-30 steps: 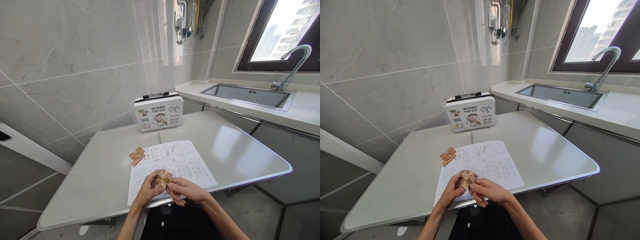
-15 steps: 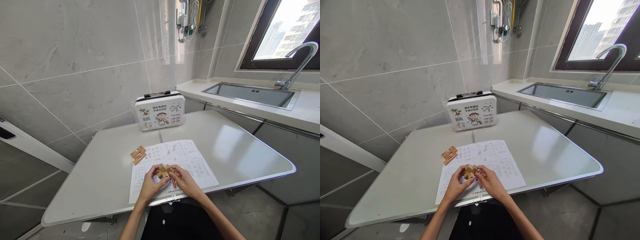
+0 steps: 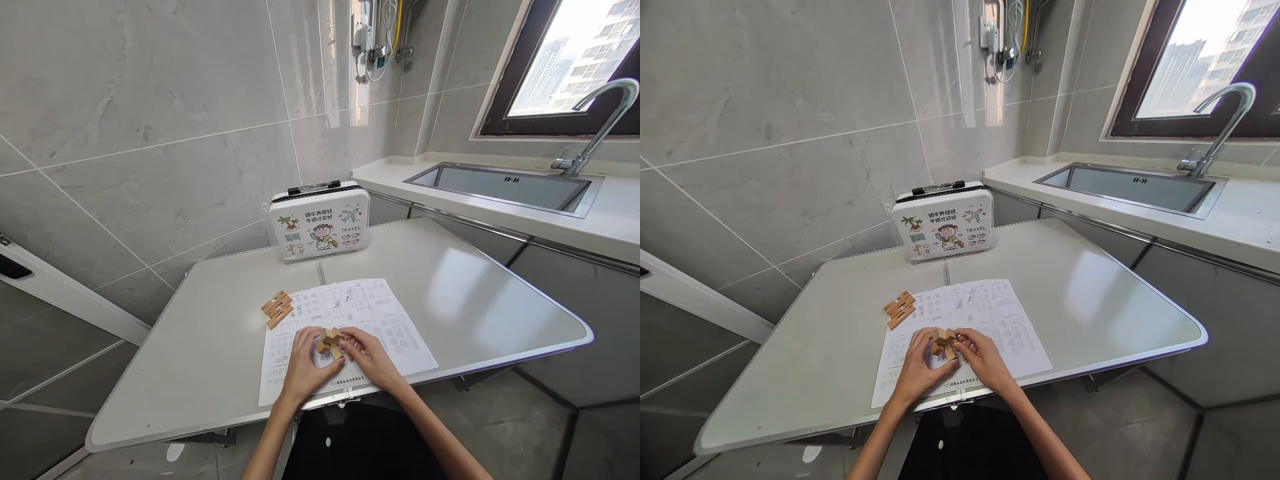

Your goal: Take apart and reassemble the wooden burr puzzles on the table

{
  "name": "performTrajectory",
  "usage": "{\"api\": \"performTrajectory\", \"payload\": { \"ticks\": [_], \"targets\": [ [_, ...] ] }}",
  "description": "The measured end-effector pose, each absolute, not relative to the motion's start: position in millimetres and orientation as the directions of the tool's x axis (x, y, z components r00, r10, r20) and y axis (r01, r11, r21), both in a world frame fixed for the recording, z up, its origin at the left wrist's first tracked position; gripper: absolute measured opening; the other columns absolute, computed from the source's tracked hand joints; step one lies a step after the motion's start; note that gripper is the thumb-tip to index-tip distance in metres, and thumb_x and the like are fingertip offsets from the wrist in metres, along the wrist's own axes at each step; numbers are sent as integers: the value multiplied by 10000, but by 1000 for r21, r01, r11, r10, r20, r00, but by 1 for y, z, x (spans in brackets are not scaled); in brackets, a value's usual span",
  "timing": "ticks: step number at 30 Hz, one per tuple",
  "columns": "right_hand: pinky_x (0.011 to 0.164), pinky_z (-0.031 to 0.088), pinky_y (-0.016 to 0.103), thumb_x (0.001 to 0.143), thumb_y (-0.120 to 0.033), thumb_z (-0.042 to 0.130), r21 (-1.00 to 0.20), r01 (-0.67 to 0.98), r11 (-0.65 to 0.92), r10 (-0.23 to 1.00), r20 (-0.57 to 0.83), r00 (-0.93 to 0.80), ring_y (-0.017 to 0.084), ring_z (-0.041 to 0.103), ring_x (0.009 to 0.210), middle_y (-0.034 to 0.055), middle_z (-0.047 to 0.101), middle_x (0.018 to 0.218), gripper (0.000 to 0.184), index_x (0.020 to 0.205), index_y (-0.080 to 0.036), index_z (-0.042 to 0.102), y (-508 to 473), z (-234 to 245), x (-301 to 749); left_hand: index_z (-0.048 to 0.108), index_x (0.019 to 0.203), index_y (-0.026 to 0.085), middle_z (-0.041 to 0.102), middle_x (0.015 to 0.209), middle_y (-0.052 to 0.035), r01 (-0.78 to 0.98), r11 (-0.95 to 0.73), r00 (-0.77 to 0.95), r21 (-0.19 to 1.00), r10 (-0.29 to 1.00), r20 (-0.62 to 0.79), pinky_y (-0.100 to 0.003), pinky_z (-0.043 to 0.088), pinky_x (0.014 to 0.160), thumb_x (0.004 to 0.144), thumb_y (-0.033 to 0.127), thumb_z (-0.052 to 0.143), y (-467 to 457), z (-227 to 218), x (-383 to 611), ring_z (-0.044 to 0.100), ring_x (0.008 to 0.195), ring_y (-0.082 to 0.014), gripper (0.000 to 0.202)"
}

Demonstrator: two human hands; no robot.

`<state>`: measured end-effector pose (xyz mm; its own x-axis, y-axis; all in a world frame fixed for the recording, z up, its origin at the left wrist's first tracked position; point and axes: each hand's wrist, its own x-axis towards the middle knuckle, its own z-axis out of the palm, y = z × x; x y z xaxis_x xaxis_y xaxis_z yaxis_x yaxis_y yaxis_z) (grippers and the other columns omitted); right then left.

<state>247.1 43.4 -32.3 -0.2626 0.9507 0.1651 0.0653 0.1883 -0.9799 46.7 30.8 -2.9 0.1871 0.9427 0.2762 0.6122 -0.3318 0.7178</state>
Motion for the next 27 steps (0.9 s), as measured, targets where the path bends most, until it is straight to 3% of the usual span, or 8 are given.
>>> {"api": "performTrajectory", "payload": {
  "ticks": [5,10,15,21,27],
  "targets": [
    [691,519,327,987,-543,612,-987,53,155,968,141,-207,184,610,701,73,729,991,418,1222,-212,712,44,-36,245,667,1250,275,567,1388,-102,728,-348,185,591,929,320,-554,423,1142,808,362,838,32,-19,41,447,1379,-348,482],
    [669,538,326,976,-580,617,-990,40,139,971,128,-202,183,617,698,86,721,1015,466,1242,-209,709,44,-35,244,604,1356,293,496,1494,-115,724,-353,199,593,929,311,-577,412,1155,840,446,832,30,-19,40,391,1434,-363,585],
    [643,527,322,972,-602,618,-990,29,137,970,128,-206,172,589,670,80,706,996,483,1234,-207,714,41,-31,244,662,1137,253,613,1366,-98,682,-406,208,609,905,371,-560,396,1163,1019,354,625,27,-13,41,429,1400,-318,159],
    [653,498,311,1015,-535,591,-992,-9,122,920,116,-374,178,605,661,31,663,827,397,1218,-214,710,34,-13,252,687,1088,254,660,1283,-91,623,-408,203,668,909,365,-505,424,1137,1022,322,605,22,-6,38,491,1329,-297,124],
    [662,480,309,1014,-438,617,-977,84,197,871,136,-472,192,652,697,34,699,885,255,1128,-238,727,28,4,253,659,950,231,690,1123,-93,660,-306,19,686,920,392,-459,494,995,989,324,610,23,-6,32,596,1135,-287,112]
  ]
}}
